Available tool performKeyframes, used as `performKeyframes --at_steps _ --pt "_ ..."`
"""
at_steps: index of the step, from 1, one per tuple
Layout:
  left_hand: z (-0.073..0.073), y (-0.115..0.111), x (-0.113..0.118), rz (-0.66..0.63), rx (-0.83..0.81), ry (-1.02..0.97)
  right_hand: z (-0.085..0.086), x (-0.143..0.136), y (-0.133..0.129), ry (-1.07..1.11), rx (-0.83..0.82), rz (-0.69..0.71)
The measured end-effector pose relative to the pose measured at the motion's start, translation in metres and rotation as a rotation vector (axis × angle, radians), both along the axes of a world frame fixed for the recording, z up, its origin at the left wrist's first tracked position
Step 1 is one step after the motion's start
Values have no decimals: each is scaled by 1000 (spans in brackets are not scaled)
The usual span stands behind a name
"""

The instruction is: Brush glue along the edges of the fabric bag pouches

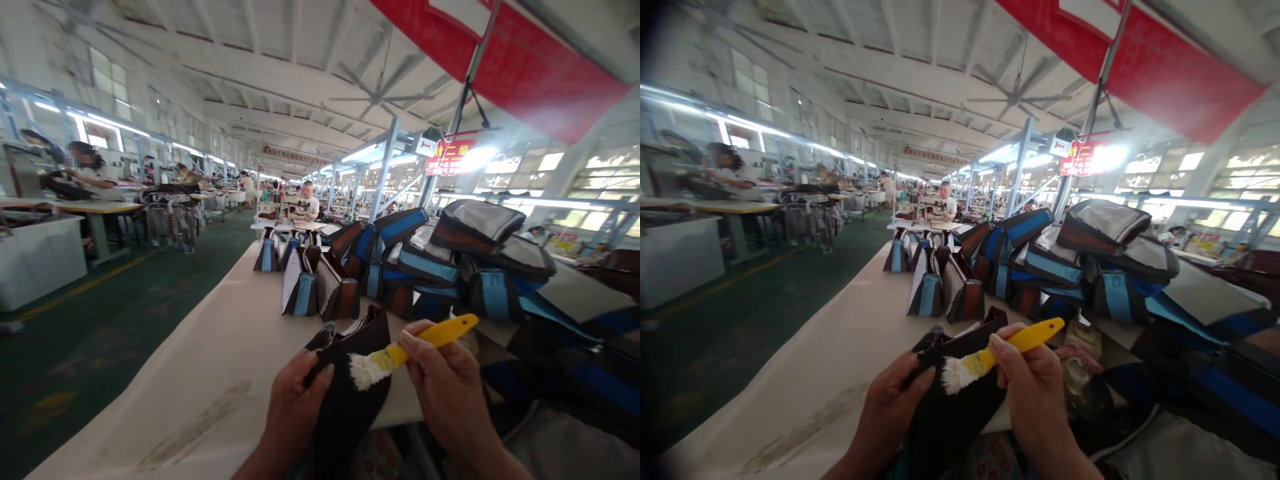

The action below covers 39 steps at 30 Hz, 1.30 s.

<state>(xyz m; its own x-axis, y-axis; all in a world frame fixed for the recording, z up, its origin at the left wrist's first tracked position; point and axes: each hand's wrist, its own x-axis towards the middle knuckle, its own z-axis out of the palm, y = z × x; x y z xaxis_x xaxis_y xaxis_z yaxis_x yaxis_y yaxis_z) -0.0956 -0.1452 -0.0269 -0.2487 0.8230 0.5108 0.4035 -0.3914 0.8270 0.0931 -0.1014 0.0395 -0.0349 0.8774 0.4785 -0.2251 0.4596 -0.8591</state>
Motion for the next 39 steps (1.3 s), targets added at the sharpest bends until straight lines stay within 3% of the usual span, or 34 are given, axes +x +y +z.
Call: performKeyframes --at_steps 4,9,14,18,21,24,27,31,35,37,39 --pt "1 0 10 -18 18 4 7 -23 10 -236 139 -9" --pt "-5 0 11 -4 -36 -58 17 -31 18 -328 355 -265" --pt "-5 2 2 -56 -68 -138 18 -30 17 -361 355 -154" --pt "-5 4 -2 -21 -81 -182 18 -35 19 -407 444 -255" --pt "-4 3 -2 -8 -65 -175 18 -39 19 -403 453 -198" --pt "-2 0 -6 -5 -69 -148 20 -42 18 -490 573 -193" --pt "3 -3 -29 45 -76 -2 25 -34 17 -454 567 -330" --pt "3 7 -96 235 -83 268 27 -11 12 -210 350 -322" --pt "-14 38 -159 499 -134 310 15 5 7 -30 205 -275" --pt "-25 48 -174 587 -161 265 9 7 4 55 141 -226" --pt "-35 50 -173 650 -166 208 5 8 2 125 94 -192"
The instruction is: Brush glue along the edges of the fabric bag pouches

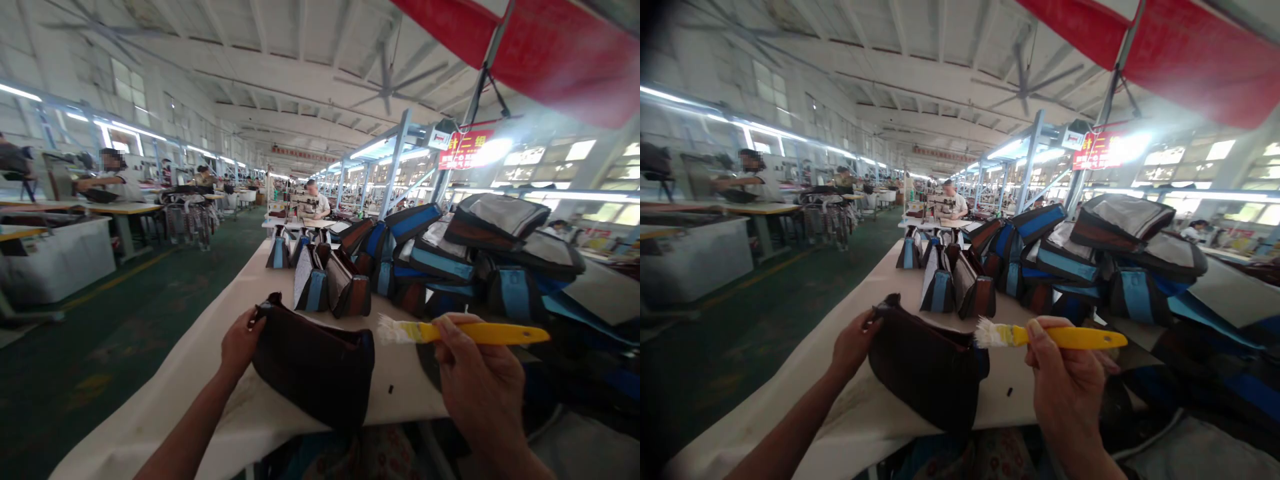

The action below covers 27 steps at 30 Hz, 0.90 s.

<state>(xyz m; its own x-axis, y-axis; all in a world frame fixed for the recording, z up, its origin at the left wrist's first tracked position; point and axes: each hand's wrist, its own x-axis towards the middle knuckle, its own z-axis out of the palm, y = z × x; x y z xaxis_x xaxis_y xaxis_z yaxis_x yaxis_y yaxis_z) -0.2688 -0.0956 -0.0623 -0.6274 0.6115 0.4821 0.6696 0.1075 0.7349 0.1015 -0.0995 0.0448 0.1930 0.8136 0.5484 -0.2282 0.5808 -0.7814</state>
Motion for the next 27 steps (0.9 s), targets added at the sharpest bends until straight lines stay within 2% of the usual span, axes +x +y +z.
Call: performKeyframes --at_steps 2,5,6,8,11,13,15,18,22,24,27 --pt "-13 -9 17 61 47 -46 -2 1 -1 65 -43 7" --pt "-40 -31 72 74 119 -12 -4 2 2 153 -123 -1" --pt "-49 -38 96 14 141 72 -5 2 3 180 -151 2" --pt "-66 -45 144 -189 173 247 -5 0 5 227 -205 22" --pt "-76 -36 199 -265 281 383 -6 -5 3 247 -266 85" --pt "-74 -22 219 -261 332 369 -8 -7 -1 221 -276 98" --pt "-68 -8 225 -271 365 312 -12 -3 -3 190 -258 68" --pt "-59 3 220 -291 393 245 -20 8 -1 97 -179 -16" --pt "-46 -6 202 -338 372 169 -26 17 2 -179 -40 -178" --pt "-36 -16 193 -405 324 75 -25 9 1 -333 45 -153" --pt "-20 -32 183 -516 246 -55 -25 -18 2 -439 150 17"
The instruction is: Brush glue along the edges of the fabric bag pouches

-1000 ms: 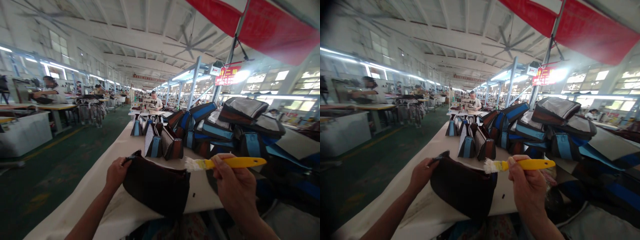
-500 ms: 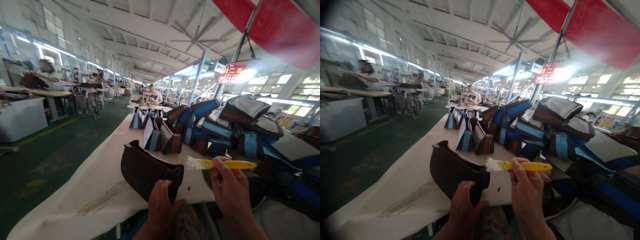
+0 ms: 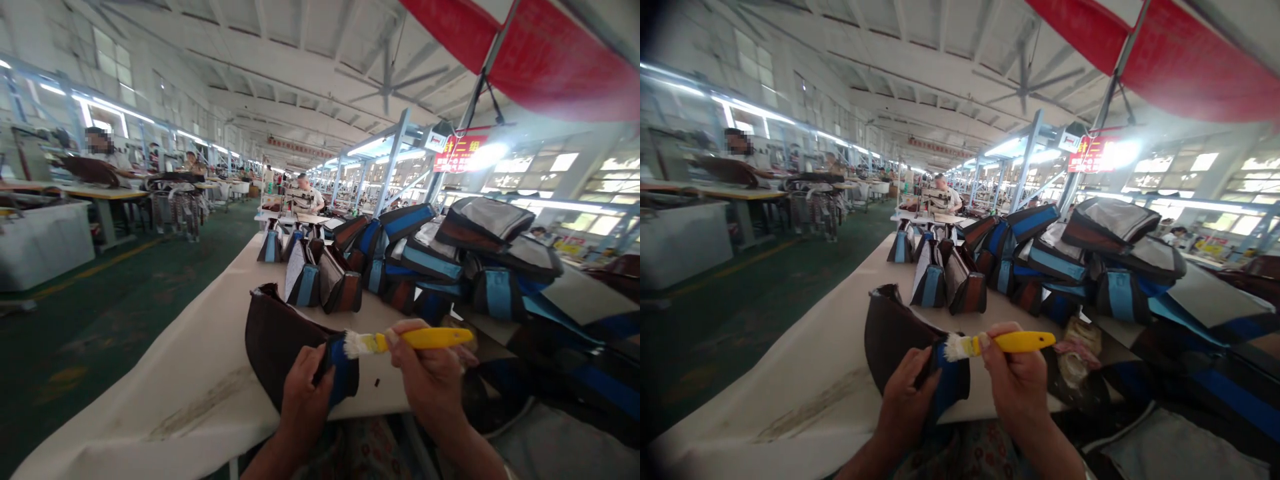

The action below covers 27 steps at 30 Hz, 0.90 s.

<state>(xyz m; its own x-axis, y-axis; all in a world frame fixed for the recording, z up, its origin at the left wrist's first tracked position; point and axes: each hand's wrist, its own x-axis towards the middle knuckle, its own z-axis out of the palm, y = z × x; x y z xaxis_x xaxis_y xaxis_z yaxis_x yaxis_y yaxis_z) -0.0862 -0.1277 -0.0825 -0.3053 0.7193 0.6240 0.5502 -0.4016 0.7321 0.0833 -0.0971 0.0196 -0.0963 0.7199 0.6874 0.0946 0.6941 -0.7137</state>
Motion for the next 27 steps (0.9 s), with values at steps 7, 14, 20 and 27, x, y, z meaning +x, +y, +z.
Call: performKeyframes --at_steps 7,14,20,27 --pt "21 -22 -16 -213 -172 -177 -6 -30 31 -324 261 33" --pt "23 -25 -23 -259 -210 -243 -6 -20 20 -272 356 46" --pt "20 -27 -25 -207 -228 -342 -12 -18 25 -422 544 53" --pt "25 -27 -28 -161 -227 -326 -10 -4 15 -443 634 61"
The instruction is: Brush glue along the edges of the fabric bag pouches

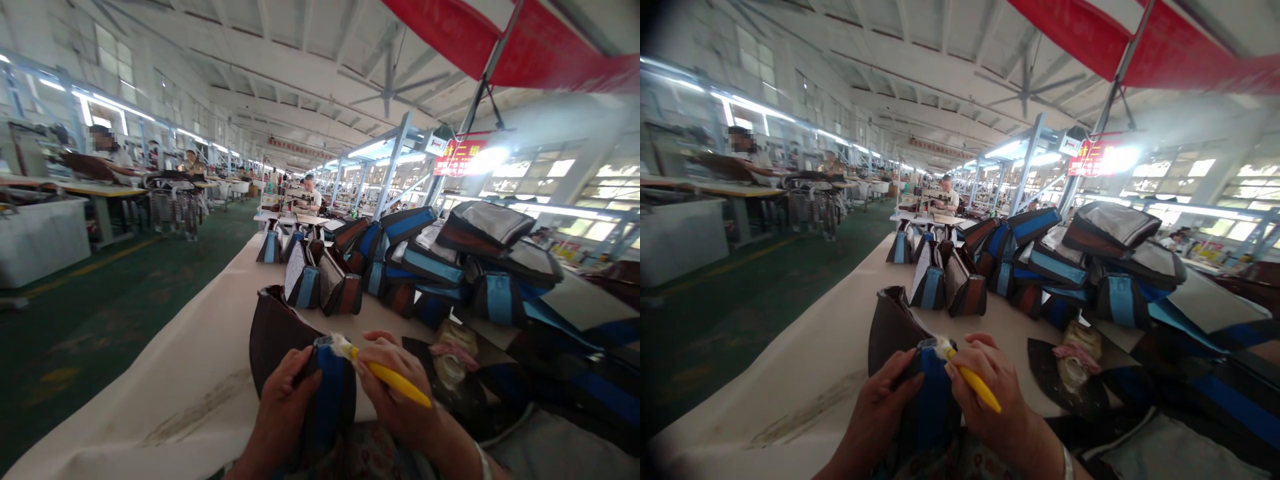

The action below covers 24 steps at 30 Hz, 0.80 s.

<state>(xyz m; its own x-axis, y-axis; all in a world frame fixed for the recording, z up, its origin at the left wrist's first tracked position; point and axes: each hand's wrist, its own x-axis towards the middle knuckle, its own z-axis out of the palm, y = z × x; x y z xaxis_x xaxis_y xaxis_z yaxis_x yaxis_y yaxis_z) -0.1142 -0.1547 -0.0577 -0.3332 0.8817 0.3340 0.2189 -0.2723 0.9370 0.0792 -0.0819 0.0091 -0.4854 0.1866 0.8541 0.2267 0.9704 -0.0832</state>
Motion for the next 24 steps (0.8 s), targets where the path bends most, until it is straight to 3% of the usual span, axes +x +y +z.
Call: performKeyframes --at_steps 2,6,11,14,16,19,21,24 --pt "1 0 -1 -6 16 16 0 0 1 -38 0 2" --pt "2 -1 -1 -39 17 88 5 3 1 67 -24 -128" --pt "8 -4 2 -36 63 174 4 -10 -4 46 -199 -2" --pt "10 -5 2 -38 104 243 2 -14 2 11 -156 -56" --pt "6 -4 1 6 199 334 4 -11 5 30 -102 -99" --pt "-4 0 0 170 485 564 13 -4 1 96 -113 -90" --pt "-9 2 -1 246 627 743 22 -2 -5 171 -210 -105" --pt "-8 4 1 247 694 962 36 -3 -14 325 -457 -108"
